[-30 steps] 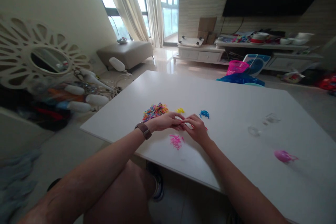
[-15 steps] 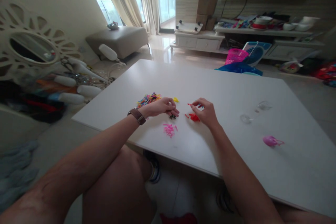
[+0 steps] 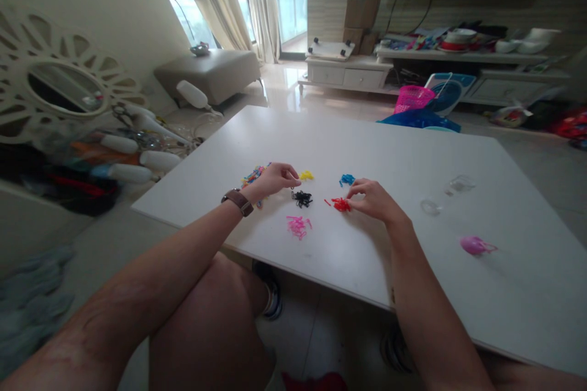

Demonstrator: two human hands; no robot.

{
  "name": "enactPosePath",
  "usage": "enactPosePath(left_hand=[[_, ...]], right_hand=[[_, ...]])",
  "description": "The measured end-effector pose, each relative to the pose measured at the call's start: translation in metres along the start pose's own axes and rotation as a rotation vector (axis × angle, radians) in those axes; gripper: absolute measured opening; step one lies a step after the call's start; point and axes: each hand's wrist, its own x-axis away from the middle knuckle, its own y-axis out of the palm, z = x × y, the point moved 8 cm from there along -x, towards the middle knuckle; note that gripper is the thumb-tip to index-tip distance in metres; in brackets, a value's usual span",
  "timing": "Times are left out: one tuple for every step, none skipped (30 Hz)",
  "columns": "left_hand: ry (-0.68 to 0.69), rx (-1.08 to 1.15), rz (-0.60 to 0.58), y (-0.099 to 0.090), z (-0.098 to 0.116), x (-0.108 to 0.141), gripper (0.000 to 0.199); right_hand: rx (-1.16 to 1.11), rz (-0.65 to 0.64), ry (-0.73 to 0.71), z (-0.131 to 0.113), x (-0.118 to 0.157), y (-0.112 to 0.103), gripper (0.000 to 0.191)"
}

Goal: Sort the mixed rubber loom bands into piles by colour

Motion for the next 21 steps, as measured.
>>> enactPosePath(left_hand=[[0.021, -0.043, 0.005, -0.001, 0.002, 0.000, 0.021], [0.034, -0.067, 0.003, -0.001, 0.004, 0.000, 0.022], [0.041, -0.073, -0.003, -0.001, 0.004, -0.001, 0.023], [0.042, -0.066, -0.014, 0.000, 0.004, -0.001, 0.024], [0.040, -0.053, -0.025, 0.001, 0.004, -0.002, 0.025], [0.035, -0.039, -0.033, 0.002, 0.003, -0.003, 0.025], [0.030, -0.029, -0.041, 0.003, 0.002, -0.004, 0.025], [0.027, -0.021, -0.046, 0.004, 0.000, -0.005, 0.025], [0.026, -0.015, -0.049, 0.005, -0.001, -0.006, 0.024], [0.027, -0.008, -0.052, 0.006, -0.001, -0.007, 0.023], [0.030, -0.005, -0.053, 0.007, -0.002, -0.008, 0.023], [0.035, -0.011, -0.048, 0.008, -0.002, -0.008, 0.022], [0.043, -0.028, -0.038, 0.008, -0.001, -0.009, 0.022], [0.053, -0.055, -0.025, 0.007, 0.000, -0.009, 0.021], [0.065, -0.089, -0.012, 0.007, 0.001, -0.009, 0.021], [0.078, -0.123, -0.001, 0.007, 0.002, -0.009, 0.020], [0.089, -0.152, 0.005, 0.007, 0.003, -0.010, 0.020], [0.097, -0.173, 0.006, 0.007, 0.003, -0.010, 0.019], [0.101, -0.188, 0.005, 0.008, 0.003, -0.011, 0.019], [0.102, -0.198, 0.004, 0.008, 0.002, -0.011, 0.018], [0.099, -0.204, 0.004, 0.008, -0.001, -0.013, 0.018]], right_hand=[[0.001, -0.014, 0.016, 0.001, 0.001, 0.001, 0.009], [0.007, -0.026, 0.031, 0.003, 0.001, 0.002, 0.009], [0.017, -0.034, 0.044, 0.004, 0.001, 0.003, 0.009], [0.029, -0.035, 0.055, 0.004, 0.001, 0.004, 0.009], [0.041, -0.023, 0.060, 0.004, 0.001, 0.004, 0.009], [0.050, -0.004, 0.057, 0.003, 0.000, 0.004, 0.008], [0.054, 0.022, 0.048, 0.000, -0.001, 0.004, 0.008], [0.052, 0.047, 0.033, -0.003, -0.003, 0.005, 0.009], [0.047, 0.065, 0.010, -0.008, -0.004, 0.006, 0.010], [0.041, 0.071, -0.022, -0.014, -0.005, 0.009, 0.011], [0.035, 0.065, -0.059, -0.020, -0.007, 0.014, 0.013], [0.033, 0.054, -0.096, -0.026, -0.008, 0.019, 0.015], [0.032, 0.040, -0.128, -0.031, -0.008, 0.024, 0.018], [0.035, 0.023, -0.155, -0.035, -0.009, 0.030, 0.020], [0.041, 0.004, -0.173, -0.037, -0.009, 0.036, 0.021], [0.049, -0.017, -0.184, -0.038, -0.010, 0.041, 0.020], [0.060, -0.038, -0.187, -0.038, -0.010, 0.045, 0.019], [0.070, -0.057, -0.185, -0.036, -0.010, 0.049, 0.017], [0.080, -0.072, -0.178, -0.035, -0.010, 0.051, 0.015], [0.086, -0.080, -0.166, -0.033, -0.010, 0.053, 0.014], [0.092, -0.081, -0.152, -0.031, -0.011, 0.053, 0.013]])
